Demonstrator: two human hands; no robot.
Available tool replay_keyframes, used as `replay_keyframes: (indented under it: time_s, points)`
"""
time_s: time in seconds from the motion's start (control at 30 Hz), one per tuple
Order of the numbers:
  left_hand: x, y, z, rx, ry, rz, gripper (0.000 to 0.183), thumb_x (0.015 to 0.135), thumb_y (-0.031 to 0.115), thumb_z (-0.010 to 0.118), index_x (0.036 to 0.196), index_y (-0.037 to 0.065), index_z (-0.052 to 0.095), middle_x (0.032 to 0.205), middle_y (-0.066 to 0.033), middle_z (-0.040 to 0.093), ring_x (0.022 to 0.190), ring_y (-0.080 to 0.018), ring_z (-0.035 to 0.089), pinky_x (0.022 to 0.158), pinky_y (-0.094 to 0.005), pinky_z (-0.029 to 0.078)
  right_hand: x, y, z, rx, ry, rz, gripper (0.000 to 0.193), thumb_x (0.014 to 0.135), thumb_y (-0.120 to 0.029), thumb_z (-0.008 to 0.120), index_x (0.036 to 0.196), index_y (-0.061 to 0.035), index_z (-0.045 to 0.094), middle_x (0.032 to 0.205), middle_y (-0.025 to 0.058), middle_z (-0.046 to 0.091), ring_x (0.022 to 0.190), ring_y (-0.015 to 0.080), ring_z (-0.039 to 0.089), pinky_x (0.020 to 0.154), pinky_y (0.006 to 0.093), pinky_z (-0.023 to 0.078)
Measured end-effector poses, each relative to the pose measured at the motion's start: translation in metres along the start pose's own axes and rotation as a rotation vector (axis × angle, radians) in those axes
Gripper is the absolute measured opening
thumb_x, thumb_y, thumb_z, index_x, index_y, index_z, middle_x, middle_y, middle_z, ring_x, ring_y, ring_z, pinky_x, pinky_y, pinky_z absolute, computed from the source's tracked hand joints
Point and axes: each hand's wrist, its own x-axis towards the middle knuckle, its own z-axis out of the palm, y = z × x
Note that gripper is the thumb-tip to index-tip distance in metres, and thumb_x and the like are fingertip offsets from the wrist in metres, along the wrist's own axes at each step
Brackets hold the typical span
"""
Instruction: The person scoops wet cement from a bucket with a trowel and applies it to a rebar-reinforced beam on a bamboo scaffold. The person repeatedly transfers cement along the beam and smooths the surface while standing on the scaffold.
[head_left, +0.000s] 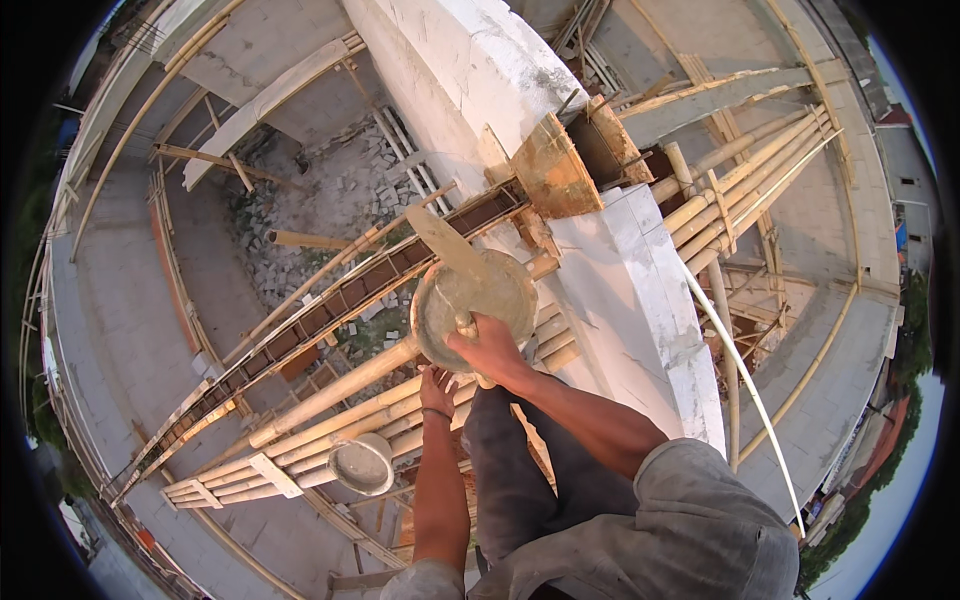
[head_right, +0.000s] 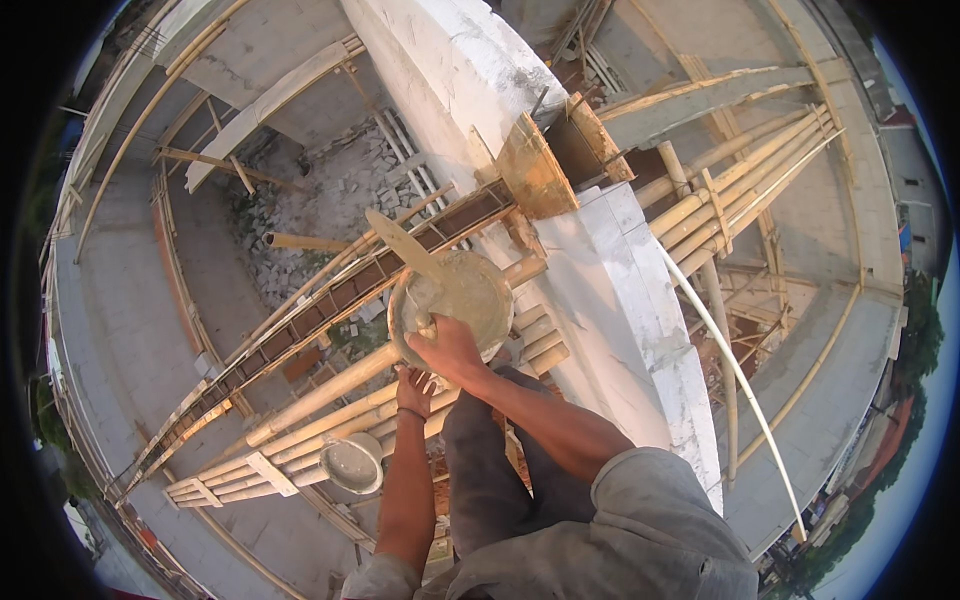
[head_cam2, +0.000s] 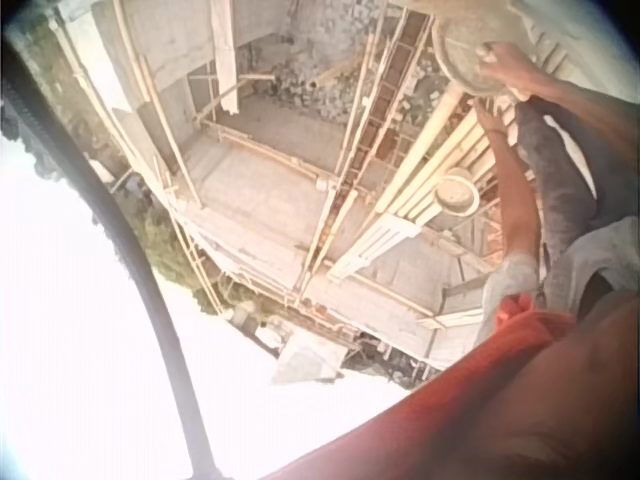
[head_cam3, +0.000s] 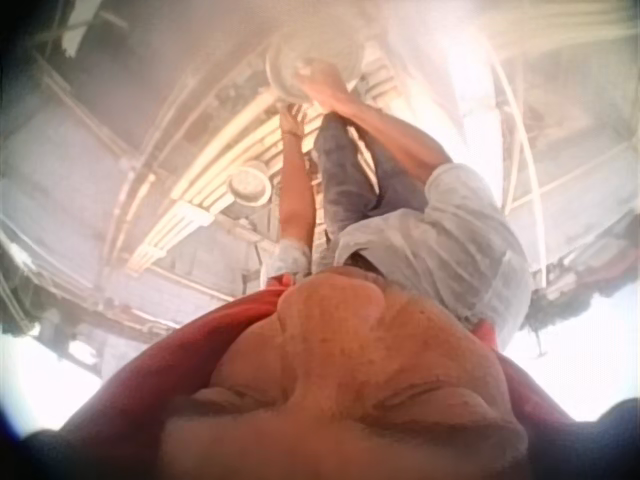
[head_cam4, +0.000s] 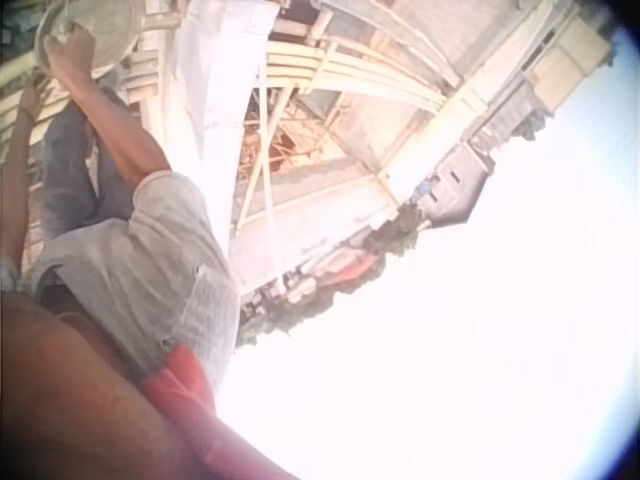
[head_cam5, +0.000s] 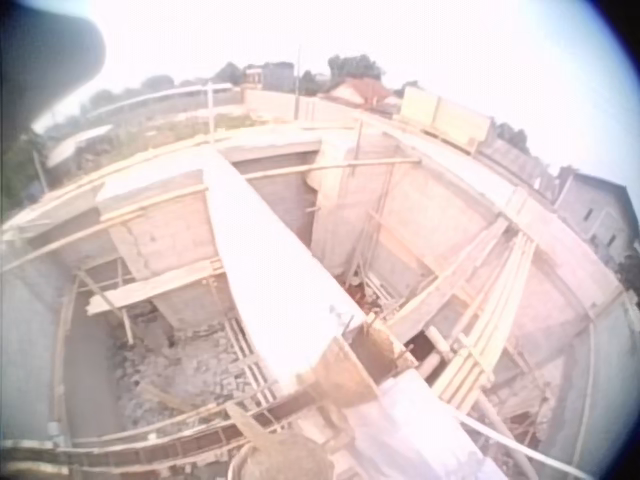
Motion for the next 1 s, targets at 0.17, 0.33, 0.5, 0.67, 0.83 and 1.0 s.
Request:
replay_keyframes:
  time_s: [0.17, 0.33, 0.5, 0.67, 0.83, 1.0]
  points:
    - [0.031, 0.030, 0.010, -0.095, -0.011, 0.053, 0.053, 0.096, 0.055, 0.042, 0.121, 0.010, 0.055, 0.113, -0.0063, 0.060, 0.097, -0.0215, 0.058, 0.082, -0.0399, 0.046, 0.024, 0.011, 0.017, 0.024, -0.016, -0.059, 0.040, 0.077, -0.030, 0.066, 0.097, 0.0047, 0.065, 0.086, 0.0214, 0.068, 0.082, 0.0335, 0.066, 0.075, 0.0417, 0.050]
    - [0.094, 0.062, 0.009, -0.027, 0.123, 0.130, 0.057, 0.095, 0.061, 0.042, 0.102, 0.009, 0.062, 0.085, -0.0044, 0.064, 0.079, -0.0191, 0.060, 0.063, -0.0372, 0.045, 0.085, 0.042, 0.043, 0.088, -0.057, -0.071, 0.036, 0.078, -0.029, 0.066, 0.095, 0.0024, 0.065, 0.084, 0.0156, 0.067, 0.078, 0.0269, 0.063, 0.072, 0.0399, 0.048]
    - [0.182, 0.097, 0.015, 0.184, 0.013, 0.135, 0.062, 0.095, 0.062, 0.042, 0.112, 0.005, 0.060, 0.100, -0.0123, 0.063, 0.096, -0.0275, 0.060, 0.086, -0.0472, 0.049, 0.145, 0.086, 0.060, 0.169, -0.030, -0.191, 0.032, 0.078, -0.026, 0.068, 0.090, 0.0024, 0.063, 0.079, 0.0072, 0.062, 0.071, 0.0144, 0.054, 0.064, 0.0361, 0.045]
    - [0.233, 0.132, 0.046, 0.291, 0.020, 0.327, 0.070, 0.093, 0.064, 0.044, 0.124, 0.001, 0.055, 0.115, -0.0154, 0.061, 0.096, -0.0299, 0.062, 0.086, -0.0510, 0.049, 0.208, 0.109, 0.081, 0.197, 0.048, -0.286, 0.037, 0.075, -0.028, 0.069, 0.094, 0.0036, 0.066, 0.087, 0.0180, 0.067, 0.081, 0.0271, 0.065, 0.073, 0.0398, 0.050]
    - [0.260, 0.154, 0.071, 0.183, -0.209, 0.447, 0.058, 0.097, 0.050, 0.047, 0.126, 0.000, 0.053, 0.117, -0.0164, 0.061, 0.102, -0.0326, 0.064, 0.078, -0.0495, 0.058, 0.254, 0.118, 0.093, 0.209, 0.075, -0.364, 0.040, 0.072, -0.029, 0.070, 0.088, 0.0078, 0.066, 0.087, 0.0244, 0.068, 0.083, 0.0338, 0.069, 0.074, 0.0423, 0.053]
    - [0.275, 0.164, 0.068, 0.386, -0.145, 0.558, 0.052, 0.095, 0.041, 0.055, 0.122, -0.003, 0.053, 0.111, -0.0146, 0.063, 0.101, -0.0285, 0.064, 0.080, -0.0445, 0.057, 0.278, 0.117, 0.105, 0.265, 0.041, -0.394, 0.044, 0.071, -0.030, 0.072, 0.083, 0.0114, 0.064, 0.081, 0.0240, 0.067, 0.078, 0.0309, 0.068, 0.069, 0.0412, 0.052]
